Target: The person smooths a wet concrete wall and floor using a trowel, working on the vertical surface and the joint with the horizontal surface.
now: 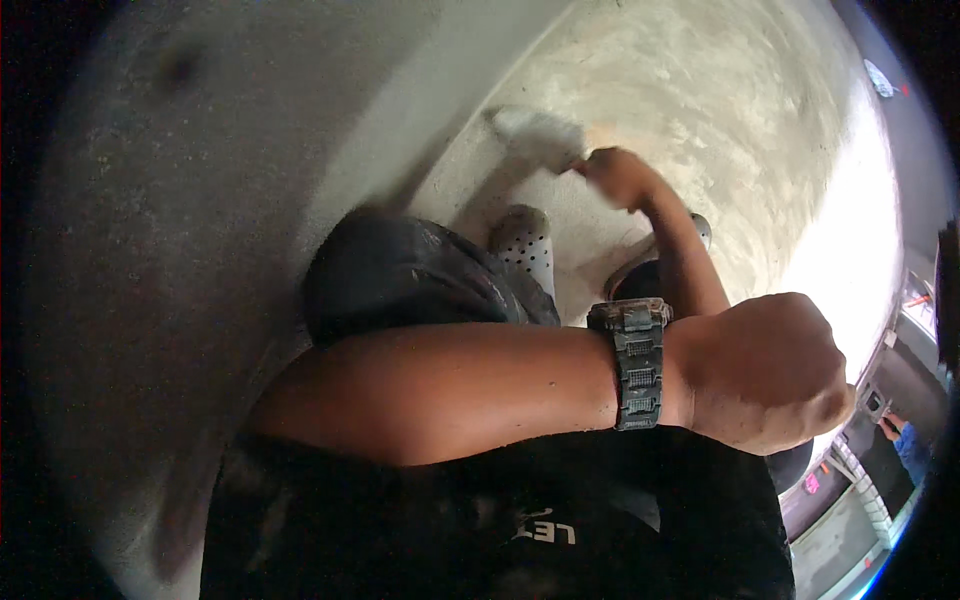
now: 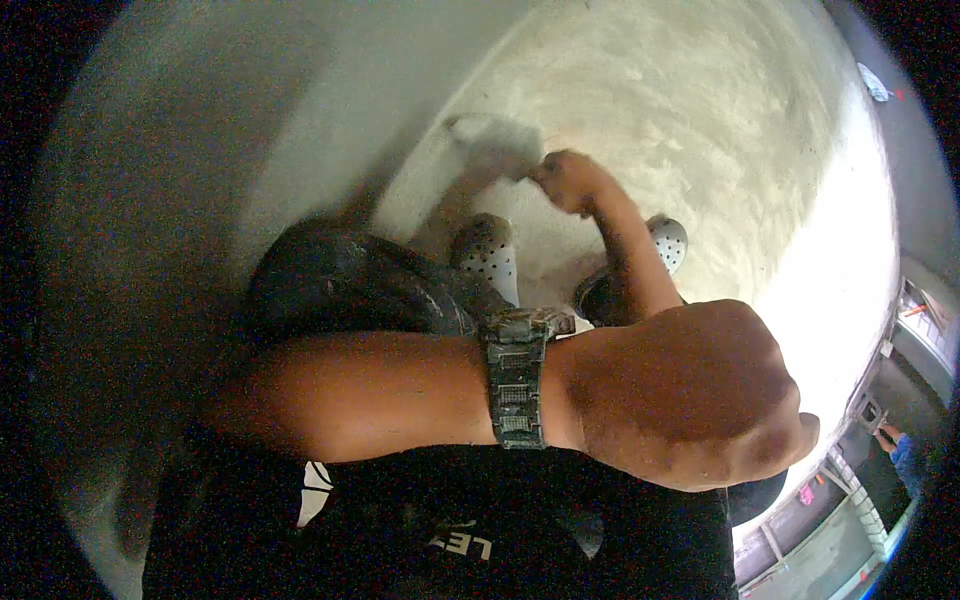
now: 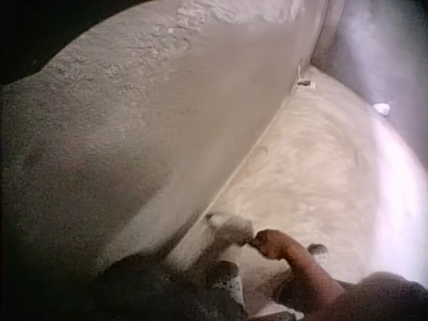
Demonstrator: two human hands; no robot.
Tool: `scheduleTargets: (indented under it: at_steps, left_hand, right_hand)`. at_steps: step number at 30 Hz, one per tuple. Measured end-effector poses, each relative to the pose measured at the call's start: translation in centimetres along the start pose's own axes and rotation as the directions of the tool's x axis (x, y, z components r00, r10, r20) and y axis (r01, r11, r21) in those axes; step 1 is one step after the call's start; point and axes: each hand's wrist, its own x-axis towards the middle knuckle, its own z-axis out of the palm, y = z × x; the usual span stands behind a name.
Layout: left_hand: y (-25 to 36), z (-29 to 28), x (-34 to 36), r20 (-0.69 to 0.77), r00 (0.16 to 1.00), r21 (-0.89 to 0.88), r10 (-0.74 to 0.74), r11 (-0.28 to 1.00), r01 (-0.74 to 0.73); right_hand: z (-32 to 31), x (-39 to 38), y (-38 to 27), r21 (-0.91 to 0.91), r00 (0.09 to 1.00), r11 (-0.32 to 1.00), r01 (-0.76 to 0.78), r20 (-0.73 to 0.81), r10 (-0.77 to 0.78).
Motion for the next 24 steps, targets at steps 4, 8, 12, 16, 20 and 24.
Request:
scheduleTargets:
  at_steps: [4, 8, 12, 16, 20, 24]
  left_hand:
    - [0.2, 0.2, 1.0, 0.229, 0.972, -0.075, -0.061, 0.994, 0.081]
    - [0.2, 0.6, 0.2, -0.092, 0.994, -0.045, -0.059, 0.997, 0.055]
    - [0.3, -1.4, 1.1, 0.216, 0.972, 0.003, -0.093, 0.995, 0.095]
    - [0.4, 0.3, 1.2, 0.1, 0.994, -0.05, -0.032, 0.998, 0.038]
    - [0.1, -0.2, 1.1, 0.057, 0.998, -0.082, -0.03, 0.996, 0.035]
    - [0.3, 0.4, 1.1, 0.057, 0.998, -0.072, -0.022, 0.997, 0.027]
  right_hand:
    - [-0.1, 5.7, 3.9, -0.269, 0.955, 0.96, 0.08, -0.255, -0.152]
    - [11.8, 5.1, 1.7, -0.548, 0.869, 0.78, 0.304, -0.177, -0.463]
    - [7.4, -1.3, -3.3, -0.43, 0.986, 0.894, 0.131, 0.147, -0.074]
    - [3.2, 1.3, 4.4, -0.234, 0.979, 0.951, 0.202, 0.043, -0.197]
    - [-0.8, 1.6, 4.6, -0.027, 0.952, 0.999, 0.022, -0.305, -0.029]
    - [2.8, 5.1, 5.9, -0.181, 0.935, 0.979, 0.092, -0.323, -0.147]
